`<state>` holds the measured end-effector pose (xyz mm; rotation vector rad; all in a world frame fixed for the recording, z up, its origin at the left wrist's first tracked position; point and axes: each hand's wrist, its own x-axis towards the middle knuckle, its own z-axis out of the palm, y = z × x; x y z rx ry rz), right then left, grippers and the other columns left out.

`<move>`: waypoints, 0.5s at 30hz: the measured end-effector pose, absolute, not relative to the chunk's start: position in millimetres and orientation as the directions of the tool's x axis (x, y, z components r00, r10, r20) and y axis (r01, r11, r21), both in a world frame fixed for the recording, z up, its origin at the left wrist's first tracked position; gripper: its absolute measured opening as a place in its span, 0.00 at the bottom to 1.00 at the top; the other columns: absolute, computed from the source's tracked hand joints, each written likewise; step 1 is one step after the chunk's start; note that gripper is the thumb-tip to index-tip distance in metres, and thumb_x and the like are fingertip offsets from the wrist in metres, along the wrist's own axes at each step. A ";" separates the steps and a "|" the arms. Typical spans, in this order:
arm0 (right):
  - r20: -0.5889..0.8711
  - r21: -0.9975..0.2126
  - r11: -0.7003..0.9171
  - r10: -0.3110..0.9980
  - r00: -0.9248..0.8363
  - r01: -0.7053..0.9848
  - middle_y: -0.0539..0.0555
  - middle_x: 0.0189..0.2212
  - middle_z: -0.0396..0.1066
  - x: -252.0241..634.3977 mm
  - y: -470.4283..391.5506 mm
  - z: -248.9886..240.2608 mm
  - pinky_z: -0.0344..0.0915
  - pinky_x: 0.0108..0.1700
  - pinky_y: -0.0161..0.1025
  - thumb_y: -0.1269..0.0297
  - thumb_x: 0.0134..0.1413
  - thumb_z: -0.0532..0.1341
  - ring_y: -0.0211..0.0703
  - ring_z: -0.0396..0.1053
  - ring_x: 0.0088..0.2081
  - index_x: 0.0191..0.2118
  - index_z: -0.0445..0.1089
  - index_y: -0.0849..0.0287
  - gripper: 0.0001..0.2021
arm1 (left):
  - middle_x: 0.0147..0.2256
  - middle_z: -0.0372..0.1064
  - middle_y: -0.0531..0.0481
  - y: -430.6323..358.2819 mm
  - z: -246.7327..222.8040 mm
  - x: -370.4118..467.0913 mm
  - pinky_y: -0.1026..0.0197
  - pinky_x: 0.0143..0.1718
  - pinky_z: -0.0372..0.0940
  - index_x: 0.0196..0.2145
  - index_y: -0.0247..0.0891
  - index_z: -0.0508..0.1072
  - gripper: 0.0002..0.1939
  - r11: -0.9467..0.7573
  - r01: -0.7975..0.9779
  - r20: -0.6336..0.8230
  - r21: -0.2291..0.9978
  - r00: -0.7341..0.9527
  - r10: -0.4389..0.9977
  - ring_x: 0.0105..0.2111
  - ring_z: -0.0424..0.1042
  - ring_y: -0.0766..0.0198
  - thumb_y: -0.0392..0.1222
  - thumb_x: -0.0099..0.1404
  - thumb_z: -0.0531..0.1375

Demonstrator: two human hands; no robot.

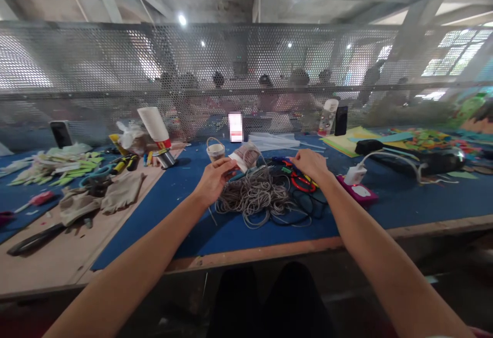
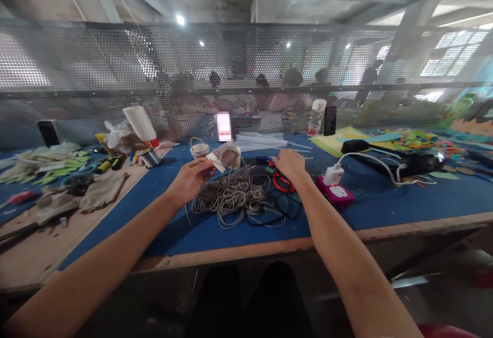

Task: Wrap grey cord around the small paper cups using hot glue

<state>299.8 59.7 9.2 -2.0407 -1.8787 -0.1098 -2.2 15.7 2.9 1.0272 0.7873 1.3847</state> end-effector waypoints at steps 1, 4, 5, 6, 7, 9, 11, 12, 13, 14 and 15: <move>0.244 -0.195 -0.062 0.964 0.110 0.979 0.62 0.43 0.76 302.0 60.7 8.5 0.65 0.49 0.49 0.50 0.59 0.58 0.58 0.73 0.48 0.39 0.75 0.58 0.16 | 0.31 0.76 0.47 15.9 2.6 -2.5 0.63 0.35 0.66 0.31 0.34 0.79 0.11 -0.090 -0.394 0.127 0.915 0.069 0.990 0.32 0.74 0.64 0.40 0.50 0.73; 0.213 -0.160 -0.073 0.971 0.106 0.984 0.64 0.44 0.76 305.6 63.5 5.7 0.65 0.50 0.50 0.47 0.59 0.58 0.59 0.73 0.50 0.43 0.75 0.59 0.20 | 0.31 0.77 0.47 15.9 1.9 -2.8 0.63 0.35 0.66 0.31 0.34 0.79 0.13 -0.093 -0.378 0.131 0.921 0.077 0.988 0.33 0.74 0.64 0.41 0.49 0.74; 0.208 -0.147 -0.078 0.972 0.108 0.986 0.65 0.45 0.76 306.3 64.4 4.6 0.65 0.50 0.50 0.47 0.58 0.58 0.59 0.73 0.50 0.44 0.74 0.59 0.21 | 0.31 0.76 0.47 15.7 1.9 -2.8 0.63 0.35 0.66 0.31 0.34 0.79 0.13 -0.095 -0.369 0.134 0.924 0.081 0.988 0.33 0.74 0.64 0.41 0.49 0.74; 0.191 -0.136 -0.081 0.976 0.107 0.987 0.66 0.45 0.76 306.9 65.2 3.6 0.65 0.50 0.50 0.47 0.58 0.59 0.59 0.73 0.51 0.45 0.74 0.60 0.21 | 0.31 0.76 0.47 15.4 1.9 -2.6 0.63 0.35 0.66 0.31 0.34 0.79 0.13 -0.099 -0.362 0.138 0.927 0.085 0.987 0.33 0.74 0.65 0.42 0.49 0.74; 0.167 -0.134 -0.084 0.980 0.106 0.987 0.66 0.45 0.76 307.5 66.0 2.4 0.65 0.50 0.50 0.46 0.58 0.59 0.59 0.73 0.51 0.44 0.75 0.61 0.22 | 0.31 0.76 0.47 15.1 2.0 -2.4 0.63 0.35 0.65 0.30 0.34 0.79 0.13 -0.103 -0.356 0.143 0.929 0.088 0.986 0.33 0.74 0.65 0.42 0.50 0.74; 0.124 -0.159 -0.082 0.987 0.102 0.984 0.68 0.45 0.76 308.2 67.3 -0.2 0.65 0.50 0.51 0.47 0.58 0.59 0.60 0.73 0.51 0.42 0.75 0.62 0.22 | 0.31 0.77 0.47 14.6 2.2 -2.0 0.63 0.36 0.65 0.30 0.34 0.79 0.12 -0.109 -0.351 0.151 0.930 0.094 0.984 0.33 0.74 0.65 0.42 0.50 0.74; 0.112 -0.201 -0.079 0.988 0.103 0.976 0.70 0.45 0.76 308.4 68.4 -2.9 0.65 0.51 0.52 0.49 0.59 0.58 0.61 0.73 0.51 0.40 0.76 0.63 0.20 | 0.31 0.77 0.47 14.6 1.9 -2.0 0.63 0.36 0.66 0.31 0.34 0.79 0.12 -0.113 -0.346 0.155 0.931 0.098 0.983 0.33 0.74 0.65 0.42 0.50 0.73; 0.116 -0.222 -0.083 0.987 0.111 0.972 0.70 0.46 0.75 308.4 69.0 -4.1 0.65 0.51 0.52 0.51 0.60 0.58 0.61 0.72 0.52 0.40 0.76 0.63 0.19 | 0.31 0.77 0.47 14.8 1.5 -2.2 0.63 0.37 0.66 0.31 0.34 0.79 0.12 -0.114 -0.343 0.156 0.932 0.099 0.983 0.33 0.74 0.64 0.43 0.50 0.74; 0.123 -0.241 -0.089 0.985 0.121 0.967 0.71 0.46 0.75 308.4 69.8 -5.0 0.65 0.51 0.52 0.52 0.60 0.58 0.61 0.72 0.52 0.40 0.76 0.63 0.18 | 0.31 0.77 0.47 15.2 1.0 -2.5 0.62 0.37 0.66 0.31 0.34 0.79 0.13 -0.115 -0.341 0.157 0.933 0.099 0.983 0.33 0.74 0.64 0.43 0.50 0.74; 0.129 -0.261 -0.095 0.983 0.132 0.961 0.71 0.47 0.75 308.5 70.7 -5.4 0.65 0.51 0.52 0.54 0.60 0.57 0.61 0.72 0.52 0.41 0.76 0.64 0.18 | 0.31 0.77 0.47 15.6 0.5 -2.8 0.62 0.37 0.66 0.31 0.34 0.79 0.13 -0.116 -0.341 0.158 0.933 0.098 0.982 0.33 0.74 0.64 0.43 0.50 0.74; 0.136 -0.288 -0.103 0.980 0.147 0.952 0.72 0.47 0.75 308.7 72.0 -5.2 0.65 0.51 0.51 0.55 0.60 0.57 0.61 0.72 0.52 0.42 0.75 0.64 0.17 | 0.31 0.77 0.47 16.1 0.0 -3.2 0.62 0.37 0.66 0.31 0.34 0.79 0.13 -0.117 -0.342 0.159 0.932 0.098 0.982 0.33 0.74 0.64 0.43 0.50 0.74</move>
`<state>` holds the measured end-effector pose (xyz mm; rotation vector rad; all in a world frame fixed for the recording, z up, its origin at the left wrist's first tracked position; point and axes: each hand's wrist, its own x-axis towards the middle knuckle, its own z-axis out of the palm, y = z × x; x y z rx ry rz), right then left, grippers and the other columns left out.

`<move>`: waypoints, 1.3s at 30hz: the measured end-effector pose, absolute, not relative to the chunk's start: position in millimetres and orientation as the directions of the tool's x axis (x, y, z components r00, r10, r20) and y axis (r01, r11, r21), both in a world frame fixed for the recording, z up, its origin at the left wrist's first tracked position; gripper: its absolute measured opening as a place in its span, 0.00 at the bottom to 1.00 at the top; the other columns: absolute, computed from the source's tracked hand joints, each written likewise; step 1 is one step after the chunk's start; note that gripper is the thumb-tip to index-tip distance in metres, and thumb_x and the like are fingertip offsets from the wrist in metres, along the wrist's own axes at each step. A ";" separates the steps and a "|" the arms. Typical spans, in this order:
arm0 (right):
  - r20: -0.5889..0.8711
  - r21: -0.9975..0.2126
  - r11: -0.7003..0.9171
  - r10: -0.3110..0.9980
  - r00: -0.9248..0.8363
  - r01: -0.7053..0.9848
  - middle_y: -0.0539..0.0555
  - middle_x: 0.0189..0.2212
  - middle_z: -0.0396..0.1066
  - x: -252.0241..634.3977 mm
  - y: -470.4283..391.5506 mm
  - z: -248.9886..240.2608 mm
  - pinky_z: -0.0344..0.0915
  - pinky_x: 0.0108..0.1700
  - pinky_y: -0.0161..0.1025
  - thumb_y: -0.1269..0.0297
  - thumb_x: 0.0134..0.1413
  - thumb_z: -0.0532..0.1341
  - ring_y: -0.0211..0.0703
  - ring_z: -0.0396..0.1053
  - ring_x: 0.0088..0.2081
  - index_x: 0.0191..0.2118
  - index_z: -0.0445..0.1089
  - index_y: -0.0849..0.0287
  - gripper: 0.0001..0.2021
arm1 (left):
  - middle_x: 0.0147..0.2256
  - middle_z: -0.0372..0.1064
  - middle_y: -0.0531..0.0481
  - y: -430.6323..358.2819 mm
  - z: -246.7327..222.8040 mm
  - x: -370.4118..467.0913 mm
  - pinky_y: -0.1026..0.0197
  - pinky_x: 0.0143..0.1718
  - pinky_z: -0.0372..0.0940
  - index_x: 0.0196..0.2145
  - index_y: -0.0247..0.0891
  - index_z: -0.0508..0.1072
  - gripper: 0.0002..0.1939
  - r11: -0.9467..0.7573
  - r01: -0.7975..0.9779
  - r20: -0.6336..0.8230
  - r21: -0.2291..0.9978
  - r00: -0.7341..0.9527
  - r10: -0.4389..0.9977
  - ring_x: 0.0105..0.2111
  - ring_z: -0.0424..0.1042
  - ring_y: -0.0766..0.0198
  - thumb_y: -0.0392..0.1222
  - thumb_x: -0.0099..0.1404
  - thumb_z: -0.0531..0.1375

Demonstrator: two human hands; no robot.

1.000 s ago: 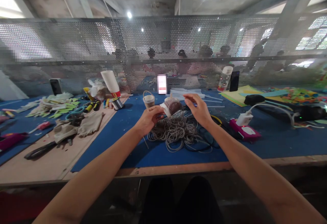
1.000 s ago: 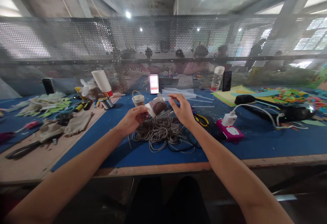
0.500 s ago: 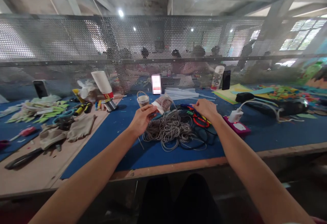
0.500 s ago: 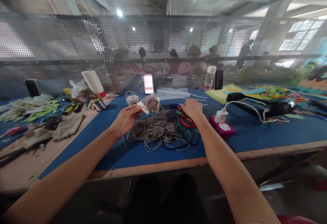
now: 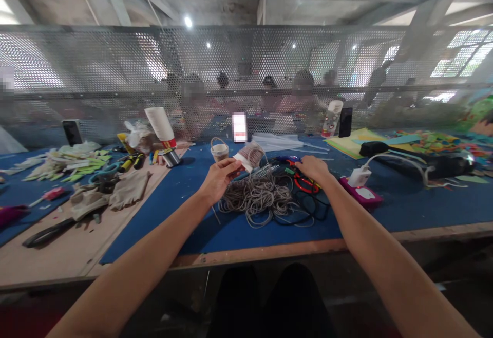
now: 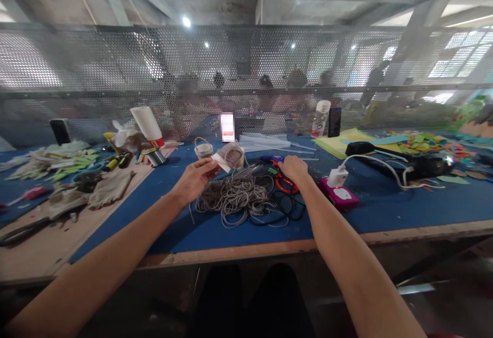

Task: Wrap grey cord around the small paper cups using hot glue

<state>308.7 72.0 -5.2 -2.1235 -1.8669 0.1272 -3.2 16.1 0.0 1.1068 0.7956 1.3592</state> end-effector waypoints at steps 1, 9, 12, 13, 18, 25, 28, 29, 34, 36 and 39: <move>0.145 -0.320 -0.109 0.976 0.162 0.941 0.72 0.46 0.75 309.0 73.4 -4.3 0.65 0.51 0.51 0.55 0.60 0.57 0.61 0.72 0.52 0.42 0.75 0.65 0.18 | 0.32 0.77 0.47 16.5 -0.4 -3.5 0.62 0.37 0.66 0.31 0.34 0.79 0.13 -0.118 -0.345 0.161 0.931 0.098 0.982 0.33 0.75 0.64 0.43 0.50 0.74; 0.240 -0.707 0.109 0.966 0.093 0.698 0.59 0.36 0.77 293.1 77.9 8.7 0.70 0.36 0.36 0.57 0.68 0.45 0.40 0.77 0.32 0.44 0.67 0.62 0.18 | 0.32 0.77 0.46 17.9 -1.5 -4.7 0.62 0.36 0.65 0.31 0.34 0.79 0.12 -0.125 -0.337 0.164 0.933 0.090 0.982 0.34 0.75 0.64 0.43 0.52 0.73; 0.329 -0.925 0.309 0.943 0.056 0.221 0.56 0.37 0.76 276.6 71.2 8.8 0.71 0.35 0.35 0.52 0.61 0.56 0.36 0.75 0.29 0.42 0.64 0.60 0.15 | 0.32 0.77 0.47 18.2 -1.8 -5.2 0.63 0.36 0.65 0.32 0.34 0.79 0.13 -0.129 -0.336 0.165 0.933 0.082 0.983 0.34 0.74 0.65 0.43 0.52 0.73; 0.360 -0.930 0.352 0.931 0.064 0.106 0.54 0.37 0.75 271.3 68.3 8.7 0.71 0.36 0.37 0.51 0.57 0.60 0.37 0.75 0.30 0.42 0.64 0.59 0.16 | 0.31 0.77 0.47 18.3 -1.8 -5.4 0.63 0.36 0.65 0.31 0.34 0.79 0.13 -0.132 -0.335 0.167 0.933 0.078 0.983 0.34 0.74 0.65 0.44 0.51 0.73; 0.461 -0.887 0.461 0.886 0.059 0.002 0.50 0.38 0.73 253.3 53.2 10.7 0.72 0.42 0.41 0.53 0.47 0.67 0.39 0.75 0.34 0.44 0.64 0.56 0.21 | 0.31 0.77 0.47 17.7 -0.7 -5.5 0.63 0.36 0.65 0.31 0.34 0.79 0.14 -0.133 -0.307 0.159 0.942 0.062 0.985 0.33 0.74 0.65 0.45 0.51 0.74; 0.515 -0.845 0.507 0.857 0.005 0.172 0.47 0.23 0.69 246.2 39.2 14.3 0.66 0.36 0.39 0.56 0.54 0.63 0.38 0.68 0.27 0.36 0.68 0.56 0.10 | 0.30 0.76 0.47 15.3 1.9 -3.8 0.62 0.37 0.65 0.30 0.35 0.79 0.13 -0.151 -0.286 0.167 0.946 0.030 0.986 0.33 0.74 0.64 0.44 0.50 0.73; 0.513 -0.831 0.496 0.858 0.005 0.253 0.48 0.24 0.70 243.4 37.2 12.8 0.64 0.35 0.39 0.52 0.54 0.64 0.39 0.67 0.27 0.37 0.74 0.58 0.13 | 0.31 0.76 0.47 16.1 0.7 -4.5 0.62 0.38 0.65 0.31 0.35 0.79 0.12 -0.161 -0.279 0.176 0.946 0.029 0.984 0.34 0.74 0.64 0.44 0.51 0.73; 0.509 -0.832 0.490 0.861 0.007 0.262 0.49 0.24 0.71 242.2 36.8 12.2 0.64 0.35 0.39 0.51 0.53 0.64 0.39 0.67 0.28 0.39 0.76 0.58 0.15 | 0.32 0.77 0.47 16.6 0.1 -4.8 0.61 0.38 0.65 0.31 0.35 0.79 0.12 -0.163 -0.277 0.179 0.947 0.030 0.983 0.35 0.74 0.63 0.44 0.52 0.72; 0.511 -0.817 0.486 0.860 0.001 0.310 0.50 0.25 0.73 236.5 30.1 12.3 0.67 0.38 0.41 0.49 0.53 0.64 0.42 0.71 0.29 0.43 0.78 0.58 0.19 | 0.32 0.76 0.48 17.0 -0.3 -5.4 0.62 0.38 0.66 0.30 0.36 0.79 0.11 -0.165 -0.276 0.178 0.947 0.021 0.984 0.35 0.74 0.63 0.44 0.52 0.73; 0.529 -0.797 0.514 0.847 -0.045 0.317 0.50 0.23 0.73 234.3 24.7 14.0 0.69 0.39 0.41 0.50 0.55 0.63 0.43 0.72 0.29 0.38 0.77 0.58 0.16 | 0.31 0.76 0.49 16.7 0.5 -5.5 0.62 0.38 0.65 0.30 0.36 0.78 0.12 -0.151 -0.291 0.162 0.945 0.014 0.987 0.34 0.74 0.64 0.43 0.50 0.73; 0.551 -0.757 0.558 0.825 -0.126 0.341 0.50 0.20 0.73 231.0 17.3 15.6 0.70 0.40 0.41 0.51 0.59 0.59 0.42 0.72 0.27 0.29 0.74 0.57 0.16 | 0.30 0.76 0.49 17.3 1.2 -6.2 0.62 0.36 0.65 0.30 0.36 0.78 0.13 -0.134 -0.324 0.145 0.936 0.009 0.989 0.33 0.74 0.64 0.43 0.49 0.74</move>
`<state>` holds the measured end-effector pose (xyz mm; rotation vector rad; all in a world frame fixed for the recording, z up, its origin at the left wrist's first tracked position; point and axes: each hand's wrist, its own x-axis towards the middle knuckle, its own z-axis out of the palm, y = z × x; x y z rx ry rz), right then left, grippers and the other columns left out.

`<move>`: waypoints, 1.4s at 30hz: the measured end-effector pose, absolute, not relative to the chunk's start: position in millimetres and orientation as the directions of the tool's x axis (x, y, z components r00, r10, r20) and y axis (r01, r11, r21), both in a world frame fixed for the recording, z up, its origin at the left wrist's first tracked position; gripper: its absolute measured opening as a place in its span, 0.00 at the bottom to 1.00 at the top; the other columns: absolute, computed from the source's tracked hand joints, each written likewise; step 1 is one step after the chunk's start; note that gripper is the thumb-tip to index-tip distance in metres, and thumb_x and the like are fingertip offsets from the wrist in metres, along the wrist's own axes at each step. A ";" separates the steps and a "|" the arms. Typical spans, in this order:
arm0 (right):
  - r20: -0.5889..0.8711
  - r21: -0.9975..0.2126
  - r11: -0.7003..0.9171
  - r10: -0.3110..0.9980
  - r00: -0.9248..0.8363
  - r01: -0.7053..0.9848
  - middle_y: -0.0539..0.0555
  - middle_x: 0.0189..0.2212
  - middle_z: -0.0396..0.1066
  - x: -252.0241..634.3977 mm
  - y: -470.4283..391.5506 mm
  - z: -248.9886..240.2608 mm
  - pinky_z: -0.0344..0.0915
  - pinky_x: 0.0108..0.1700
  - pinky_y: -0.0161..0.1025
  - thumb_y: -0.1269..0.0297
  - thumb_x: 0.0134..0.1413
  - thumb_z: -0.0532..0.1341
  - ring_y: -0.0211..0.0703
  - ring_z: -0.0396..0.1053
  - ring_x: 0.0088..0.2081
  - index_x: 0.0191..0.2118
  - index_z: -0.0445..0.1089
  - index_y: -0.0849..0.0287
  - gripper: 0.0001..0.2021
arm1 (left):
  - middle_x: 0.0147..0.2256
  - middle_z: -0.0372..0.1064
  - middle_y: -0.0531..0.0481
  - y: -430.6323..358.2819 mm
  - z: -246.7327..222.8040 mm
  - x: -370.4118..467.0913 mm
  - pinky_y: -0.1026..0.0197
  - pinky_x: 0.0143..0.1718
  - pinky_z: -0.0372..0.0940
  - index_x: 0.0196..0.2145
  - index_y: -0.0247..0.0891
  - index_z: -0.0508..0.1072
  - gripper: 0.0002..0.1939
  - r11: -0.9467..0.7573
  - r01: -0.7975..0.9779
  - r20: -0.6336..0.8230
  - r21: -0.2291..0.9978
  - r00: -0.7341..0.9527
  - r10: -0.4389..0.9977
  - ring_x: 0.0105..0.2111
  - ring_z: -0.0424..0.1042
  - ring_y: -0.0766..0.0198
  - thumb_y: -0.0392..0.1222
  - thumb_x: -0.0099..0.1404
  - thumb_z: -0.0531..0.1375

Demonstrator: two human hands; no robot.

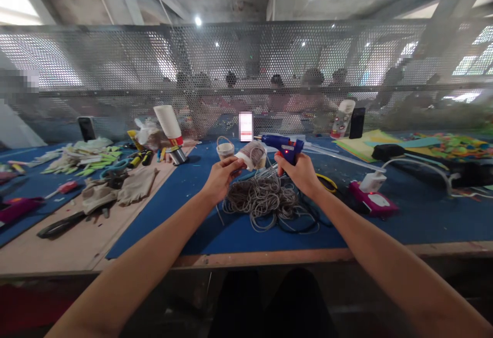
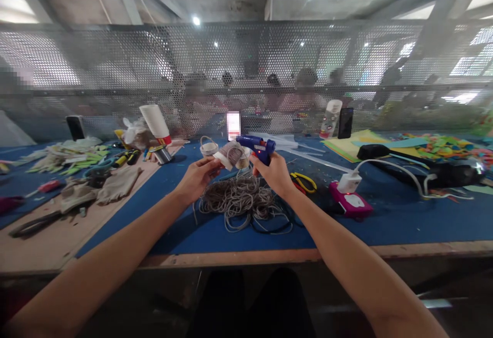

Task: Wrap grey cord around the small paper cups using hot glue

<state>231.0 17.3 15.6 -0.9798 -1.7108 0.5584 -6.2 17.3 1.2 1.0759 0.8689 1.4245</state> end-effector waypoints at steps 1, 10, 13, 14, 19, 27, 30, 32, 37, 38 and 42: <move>0.552 -0.748 0.560 0.823 -0.135 0.357 0.50 0.19 0.72 230.0 15.7 15.4 0.70 0.38 0.41 0.51 0.60 0.59 0.41 0.71 0.26 0.29 0.74 0.57 0.17 | 0.30 0.76 0.48 17.8 1.2 -6.6 0.62 0.36 0.65 0.30 0.36 0.78 0.12 -0.130 -0.336 0.140 0.933 0.007 0.990 0.33 0.74 0.64 0.43 0.49 0.73; 0.576 -0.672 0.538 0.812 -0.098 0.508 0.48 0.14 0.64 224.6 15.4 7.3 0.63 0.26 0.39 0.46 0.56 0.62 0.41 0.66 0.21 0.30 0.76 0.57 0.18 | 0.30 0.76 0.48 19.1 2.2 -6.7 0.62 0.37 0.65 0.30 0.36 0.79 0.09 -0.128 -0.364 0.134 0.923 -0.011 0.991 0.33 0.74 0.65 0.40 0.51 0.73; 0.608 -0.591 0.561 0.782 -0.138 0.580 0.50 0.19 0.69 224.7 18.4 3.3 0.64 0.28 0.39 0.42 0.55 0.61 0.45 0.70 0.26 0.32 0.77 0.57 0.21 | 0.30 0.76 0.48 18.8 2.7 -6.7 0.61 0.38 0.65 0.29 0.36 0.79 0.08 -0.158 -0.337 0.157 0.928 -0.030 0.987 0.33 0.74 0.64 0.40 0.52 0.72; 0.614 -0.564 0.565 0.775 -0.152 0.603 0.51 0.20 0.70 225.0 19.4 1.9 0.64 0.29 0.39 0.41 0.55 0.61 0.46 0.71 0.28 0.32 0.77 0.56 0.21 | 0.30 0.76 0.48 19.0 2.6 -6.9 0.61 0.38 0.64 0.28 0.36 0.79 0.08 -0.169 -0.326 0.165 0.930 -0.038 0.986 0.34 0.74 0.64 0.40 0.52 0.72; 0.644 -0.455 0.564 0.743 -0.183 0.689 0.51 0.22 0.72 225.6 20.5 -1.3 0.64 0.31 0.40 0.42 0.57 0.60 0.48 0.72 0.29 0.35 0.78 0.55 0.21 | 0.31 0.76 0.48 22.4 -0.4 -8.7 0.60 0.39 0.64 0.29 0.36 0.79 0.09 -0.219 -0.272 0.211 0.937 -0.058 0.976 0.34 0.73 0.63 0.43 0.52 0.72; 0.672 -0.373 0.534 0.719 -0.176 0.759 0.56 0.27 0.77 222.6 14.2 2.6 0.65 0.34 0.41 0.40 0.57 0.58 0.52 0.76 0.33 0.40 0.78 0.58 0.25 | 0.30 0.75 0.50 24.8 -4.4 -10.0 0.61 0.40 0.63 0.30 0.37 0.80 0.11 -0.308 -0.131 0.301 0.942 -0.072 0.951 0.34 0.72 0.63 0.46 0.53 0.71; 0.670 -0.358 0.523 0.721 -0.177 0.773 0.57 0.28 0.78 222.6 13.5 3.1 0.65 0.33 0.41 0.38 0.57 0.58 0.52 0.76 0.34 0.41 0.79 0.58 0.26 | 0.30 0.75 0.49 25.2 -4.6 -9.7 0.61 0.40 0.63 0.30 0.37 0.80 0.10 -0.332 -0.100 0.325 0.938 -0.076 0.943 0.34 0.72 0.63 0.46 0.54 0.70; 0.670 -0.347 0.519 0.720 -0.181 0.781 0.57 0.28 0.78 222.9 13.7 3.1 0.65 0.34 0.41 0.38 0.58 0.57 0.53 0.77 0.34 0.42 0.79 0.58 0.27 | 0.30 0.75 0.49 25.6 -5.0 -9.8 0.61 0.40 0.63 0.30 0.37 0.80 0.10 -0.339 -0.094 0.333 0.936 -0.074 0.940 0.34 0.72 0.63 0.46 0.54 0.70; 0.682 -0.318 0.541 0.701 -0.209 0.778 0.59 0.33 0.79 224.1 14.6 3.5 0.66 0.36 0.42 0.40 0.60 0.56 0.55 0.77 0.38 0.44 0.78 0.59 0.27 | 0.30 0.75 0.49 26.4 -6.0 -10.2 0.60 0.40 0.63 0.30 0.37 0.80 0.09 -0.344 -0.094 0.338 0.934 -0.075 0.938 0.34 0.72 0.63 0.46 0.55 0.70; 0.683 -0.313 0.548 0.697 -0.217 0.776 0.60 0.34 0.79 224.4 14.6 3.7 0.66 0.36 0.42 0.41 0.61 0.56 0.55 0.77 0.39 0.44 0.78 0.59 0.26 | 0.31 0.76 0.49 26.4 -6.1 -10.2 0.60 0.40 0.63 0.30 0.37 0.80 0.09 -0.344 -0.094 0.337 0.934 -0.077 0.938 0.34 0.72 0.63 0.46 0.55 0.70; 0.672 -0.303 0.548 0.703 -0.233 0.780 0.59 0.34 0.79 225.5 14.9 3.5 0.65 0.36 0.41 0.44 0.62 0.56 0.54 0.77 0.38 0.44 0.78 0.58 0.23 | 0.30 0.76 0.49 26.1 -5.8 -10.1 0.61 0.39 0.63 0.30 0.37 0.80 0.09 -0.342 -0.099 0.335 0.934 -0.083 0.939 0.34 0.72 0.63 0.46 0.55 0.70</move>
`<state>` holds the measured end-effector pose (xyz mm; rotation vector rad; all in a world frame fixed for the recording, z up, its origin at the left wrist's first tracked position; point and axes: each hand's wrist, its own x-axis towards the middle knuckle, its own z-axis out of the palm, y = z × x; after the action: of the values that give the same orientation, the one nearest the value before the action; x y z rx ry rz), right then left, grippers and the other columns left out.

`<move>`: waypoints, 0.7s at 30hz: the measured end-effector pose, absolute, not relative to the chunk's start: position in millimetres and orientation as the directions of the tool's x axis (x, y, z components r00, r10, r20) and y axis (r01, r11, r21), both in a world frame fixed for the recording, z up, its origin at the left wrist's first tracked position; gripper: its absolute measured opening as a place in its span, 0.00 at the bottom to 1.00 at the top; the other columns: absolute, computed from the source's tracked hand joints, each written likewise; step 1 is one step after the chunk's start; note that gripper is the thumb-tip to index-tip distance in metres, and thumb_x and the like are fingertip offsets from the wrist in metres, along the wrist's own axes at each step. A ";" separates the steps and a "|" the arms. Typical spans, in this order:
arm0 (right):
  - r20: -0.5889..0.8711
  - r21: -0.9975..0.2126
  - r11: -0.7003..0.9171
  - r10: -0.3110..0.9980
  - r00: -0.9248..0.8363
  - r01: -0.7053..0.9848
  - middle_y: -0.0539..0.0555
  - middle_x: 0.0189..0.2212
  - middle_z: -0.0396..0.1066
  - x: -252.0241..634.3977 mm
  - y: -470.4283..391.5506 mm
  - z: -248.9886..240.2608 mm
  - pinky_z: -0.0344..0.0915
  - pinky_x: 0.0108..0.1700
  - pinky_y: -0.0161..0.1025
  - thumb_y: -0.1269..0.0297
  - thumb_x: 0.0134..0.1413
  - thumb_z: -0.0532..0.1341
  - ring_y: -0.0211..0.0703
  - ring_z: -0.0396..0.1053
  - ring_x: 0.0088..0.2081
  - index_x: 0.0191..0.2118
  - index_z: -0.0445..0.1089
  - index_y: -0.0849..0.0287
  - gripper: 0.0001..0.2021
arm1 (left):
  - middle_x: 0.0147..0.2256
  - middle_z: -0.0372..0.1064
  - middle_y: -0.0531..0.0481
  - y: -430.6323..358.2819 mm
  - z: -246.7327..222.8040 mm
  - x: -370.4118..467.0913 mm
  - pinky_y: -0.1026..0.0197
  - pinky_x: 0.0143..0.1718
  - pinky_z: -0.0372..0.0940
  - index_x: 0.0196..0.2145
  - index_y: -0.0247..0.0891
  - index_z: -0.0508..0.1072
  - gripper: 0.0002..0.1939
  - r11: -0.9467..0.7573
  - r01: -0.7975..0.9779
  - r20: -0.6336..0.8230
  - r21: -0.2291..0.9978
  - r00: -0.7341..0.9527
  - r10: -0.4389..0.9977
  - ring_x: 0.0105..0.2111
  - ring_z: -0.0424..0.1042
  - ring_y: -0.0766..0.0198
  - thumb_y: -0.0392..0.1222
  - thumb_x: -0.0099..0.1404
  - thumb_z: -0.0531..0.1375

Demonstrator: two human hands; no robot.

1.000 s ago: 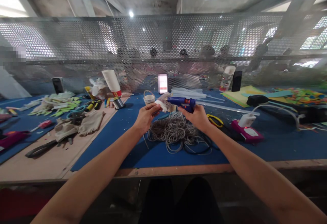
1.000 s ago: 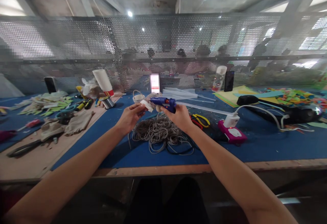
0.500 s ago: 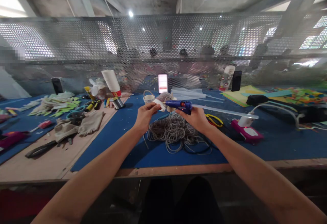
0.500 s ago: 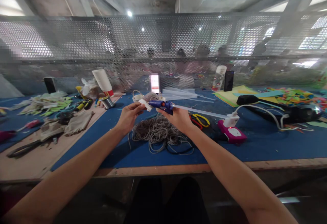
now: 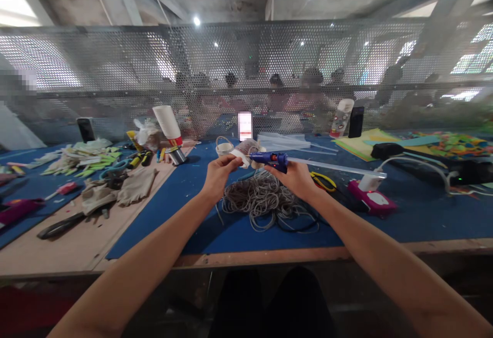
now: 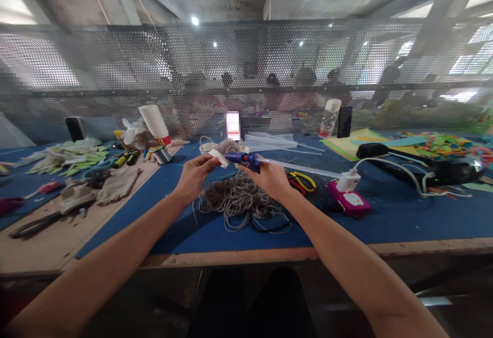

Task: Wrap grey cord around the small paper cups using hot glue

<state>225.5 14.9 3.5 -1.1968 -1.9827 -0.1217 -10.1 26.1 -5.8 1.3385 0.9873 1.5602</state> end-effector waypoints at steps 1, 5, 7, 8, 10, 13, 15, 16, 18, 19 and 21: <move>0.668 -0.301 0.542 0.707 -0.232 0.785 0.59 0.34 0.79 225.8 15.2 3.1 0.65 0.35 0.41 0.43 0.61 0.56 0.54 0.77 0.38 0.44 0.78 0.58 0.24 | 0.30 0.76 0.49 26.0 -5.7 -10.0 0.61 0.39 0.63 0.30 0.37 0.80 0.09 -0.341 -0.101 0.334 0.935 -0.083 0.939 0.34 0.72 0.63 0.46 0.55 0.70; 0.655 -0.287 0.515 0.721 -0.226 0.808 0.60 0.33 0.79 226.4 17.4 0.8 0.63 0.33 0.41 0.41 0.61 0.55 0.54 0.76 0.35 0.43 0.79 0.59 0.26 | 0.31 0.76 0.49 25.9 -5.4 -9.6 0.60 0.39 0.63 0.31 0.38 0.80 0.10 -0.335 -0.102 0.328 0.937 -0.083 0.941 0.34 0.72 0.62 0.46 0.54 0.70; 0.655 -0.280 0.511 0.721 -0.228 0.813 0.60 0.32 0.79 226.6 18.3 -0.1 0.62 0.32 0.41 0.41 0.61 0.55 0.54 0.76 0.35 0.43 0.79 0.58 0.26 | 0.31 0.76 0.48 26.0 -5.5 -9.4 0.60 0.39 0.63 0.31 0.38 0.81 0.10 -0.332 -0.103 0.324 0.938 -0.083 0.942 0.34 0.73 0.62 0.46 0.54 0.70; 0.654 -0.276 0.510 0.721 -0.230 0.815 0.60 0.32 0.79 226.7 18.6 -0.3 0.62 0.32 0.41 0.41 0.61 0.55 0.54 0.76 0.35 0.43 0.79 0.58 0.26 | 0.31 0.76 0.49 26.0 -5.5 -9.4 0.60 0.39 0.63 0.31 0.38 0.81 0.10 -0.329 -0.104 0.321 0.939 -0.083 0.943 0.34 0.73 0.62 0.46 0.54 0.70; 0.652 -0.270 0.504 0.723 -0.230 0.820 0.60 0.32 0.79 226.8 18.8 -0.5 0.61 0.32 0.41 0.40 0.61 0.55 0.54 0.76 0.35 0.43 0.79 0.58 0.26 | 0.31 0.76 0.49 26.0 -5.7 -9.4 0.60 0.40 0.63 0.31 0.38 0.81 0.10 -0.326 -0.104 0.319 0.940 -0.082 0.944 0.34 0.72 0.62 0.47 0.54 0.70; 0.647 -0.258 0.492 0.727 -0.229 0.832 0.60 0.31 0.79 226.7 18.4 -0.3 0.60 0.31 0.40 0.40 0.61 0.55 0.53 0.76 0.34 0.42 0.79 0.58 0.26 | 0.30 0.76 0.49 25.6 -5.8 -9.4 0.61 0.40 0.62 0.31 0.38 0.81 0.11 -0.323 -0.109 0.316 0.940 -0.079 0.945 0.34 0.72 0.63 0.47 0.54 0.70; 0.647 -0.247 0.484 0.727 -0.229 0.839 0.60 0.31 0.78 226.5 17.9 -0.3 0.60 0.31 0.40 0.40 0.61 0.54 0.53 0.75 0.34 0.42 0.79 0.58 0.26 | 0.30 0.76 0.49 25.3 -5.6 -9.2 0.61 0.40 0.62 0.30 0.37 0.80 0.11 -0.324 -0.112 0.317 0.939 -0.078 0.945 0.34 0.72 0.63 0.47 0.54 0.71; 0.649 -0.241 0.479 0.726 -0.227 0.844 0.60 0.31 0.78 226.5 17.8 -0.3 0.59 0.31 0.40 0.40 0.61 0.54 0.53 0.75 0.34 0.42 0.79 0.58 0.27 | 0.30 0.76 0.49 25.1 -5.5 -9.1 0.61 0.40 0.62 0.30 0.37 0.80 0.11 -0.324 -0.112 0.317 0.939 -0.077 0.945 0.34 0.72 0.62 0.47 0.54 0.71; 0.653 -0.232 0.470 0.724 -0.222 0.851 0.60 0.31 0.78 226.6 17.9 -0.7 0.59 0.31 0.40 0.40 0.61 0.54 0.53 0.75 0.34 0.42 0.79 0.58 0.27 | 0.30 0.76 0.49 25.2 -5.6 -9.0 0.61 0.40 0.62 0.30 0.37 0.80 0.11 -0.323 -0.115 0.316 0.939 -0.077 0.946 0.34 0.72 0.62 0.47 0.53 0.71; 0.653 -0.228 0.470 0.724 -0.224 0.853 0.60 0.31 0.78 226.7 18.1 -1.0 0.58 0.31 0.40 0.40 0.61 0.53 0.53 0.75 0.34 0.41 0.79 0.58 0.27 | 0.30 0.76 0.49 25.4 -5.8 -9.1 0.61 0.40 0.62 0.30 0.37 0.80 0.11 -0.320 -0.118 0.313 0.940 -0.076 0.947 0.34 0.72 0.62 0.47 0.53 0.71; 0.653 -0.222 0.471 0.722 -0.228 0.854 0.59 0.30 0.78 227.0 18.7 -1.6 0.58 0.31 0.40 0.40 0.62 0.53 0.53 0.74 0.33 0.41 0.79 0.58 0.27 | 0.31 0.76 0.49 26.3 -6.5 -9.7 0.60 0.40 0.63 0.31 0.37 0.81 0.11 -0.314 -0.124 0.306 0.941 -0.076 0.949 0.34 0.73 0.63 0.47 0.53 0.71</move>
<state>227.0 18.7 -1.6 -1.3049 -2.0062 -0.2367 -9.7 26.3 -6.5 1.3042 0.9809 1.5411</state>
